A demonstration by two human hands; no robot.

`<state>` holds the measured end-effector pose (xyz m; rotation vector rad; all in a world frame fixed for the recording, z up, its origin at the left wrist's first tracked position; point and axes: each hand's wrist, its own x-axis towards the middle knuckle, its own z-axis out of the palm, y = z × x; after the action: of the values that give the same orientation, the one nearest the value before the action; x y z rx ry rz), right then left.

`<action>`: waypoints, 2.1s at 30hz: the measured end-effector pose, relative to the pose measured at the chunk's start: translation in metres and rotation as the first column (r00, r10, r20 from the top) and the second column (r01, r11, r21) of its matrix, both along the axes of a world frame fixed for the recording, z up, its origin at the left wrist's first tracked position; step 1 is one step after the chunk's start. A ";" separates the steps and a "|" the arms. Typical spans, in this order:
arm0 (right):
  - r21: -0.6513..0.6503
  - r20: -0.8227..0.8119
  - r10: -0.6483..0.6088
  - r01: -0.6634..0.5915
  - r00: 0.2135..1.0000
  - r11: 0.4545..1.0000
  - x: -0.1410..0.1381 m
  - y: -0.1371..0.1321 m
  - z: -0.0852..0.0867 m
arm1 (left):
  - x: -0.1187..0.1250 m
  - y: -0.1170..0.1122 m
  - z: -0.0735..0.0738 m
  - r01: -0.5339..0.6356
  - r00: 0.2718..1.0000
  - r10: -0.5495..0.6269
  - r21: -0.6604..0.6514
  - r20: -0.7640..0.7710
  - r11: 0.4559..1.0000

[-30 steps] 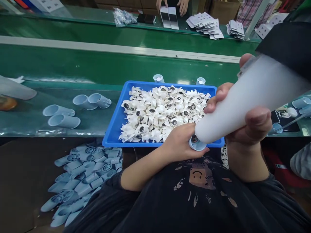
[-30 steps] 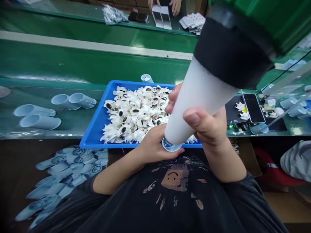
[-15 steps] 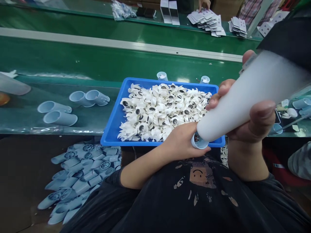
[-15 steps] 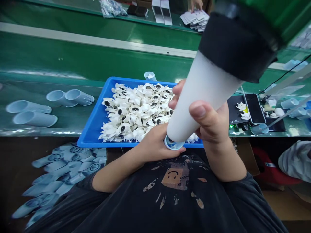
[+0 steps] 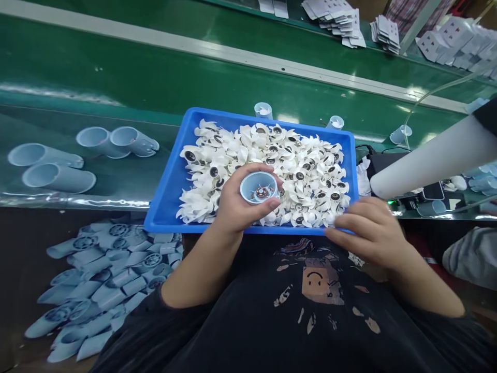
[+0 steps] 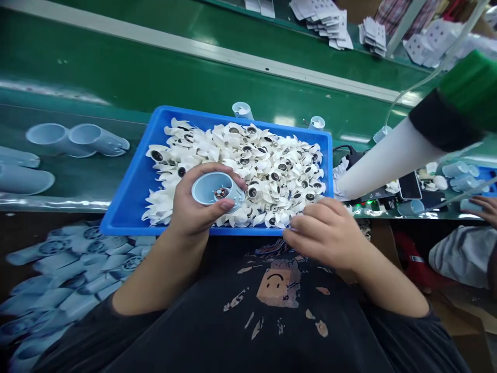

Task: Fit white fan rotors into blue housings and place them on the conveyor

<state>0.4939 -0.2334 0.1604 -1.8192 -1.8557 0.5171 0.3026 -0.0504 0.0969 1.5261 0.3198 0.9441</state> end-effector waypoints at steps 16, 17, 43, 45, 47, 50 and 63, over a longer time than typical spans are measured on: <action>-0.385 0.657 0.621 -0.517 0.428 0.764 0.020 0.037 -0.004 | 0.001 0.001 -0.006 -0.028 0.994 0.027 -0.007 -0.106 1.000; -0.345 0.642 0.601 -0.521 0.476 0.781 0.020 0.036 0.001 | 0.000 0.000 -0.006 -0.034 0.994 0.036 0.020 -0.099 0.999; 0.275 0.001 0.052 -0.050 0.999 0.960 -0.041 0.054 -0.013 | -0.013 -0.035 0.016 -0.164 0.926 0.376 0.863 -0.031 0.478; 0.287 -0.050 0.078 -0.060 0.996 0.956 -0.042 0.057 -0.013 | -0.012 -0.037 0.017 -0.162 0.932 0.361 0.858 -0.029 0.488; 0.303 -0.107 0.092 -0.055 0.990 0.951 -0.041 0.058 -0.010 | -0.012 -0.038 0.020 -0.142 0.944 0.329 0.853 -0.036 0.503; 0.309 -0.179 0.130 -0.070 0.975 0.949 -0.035 0.049 0.005 | -0.017 -0.035 0.025 -0.080 0.964 0.256 0.832 -0.076 0.549; 0.250 -0.403 -0.147 0.263 0.903 0.932 -0.008 -0.030 -0.034 | -0.015 0.217 0.035 -0.332 0.314 0.739 0.661 -0.595 0.673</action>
<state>0.4855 -0.2633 0.1260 -1.5595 -1.3764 0.4433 0.2877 0.1664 0.1320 2.3102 1.5628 0.7129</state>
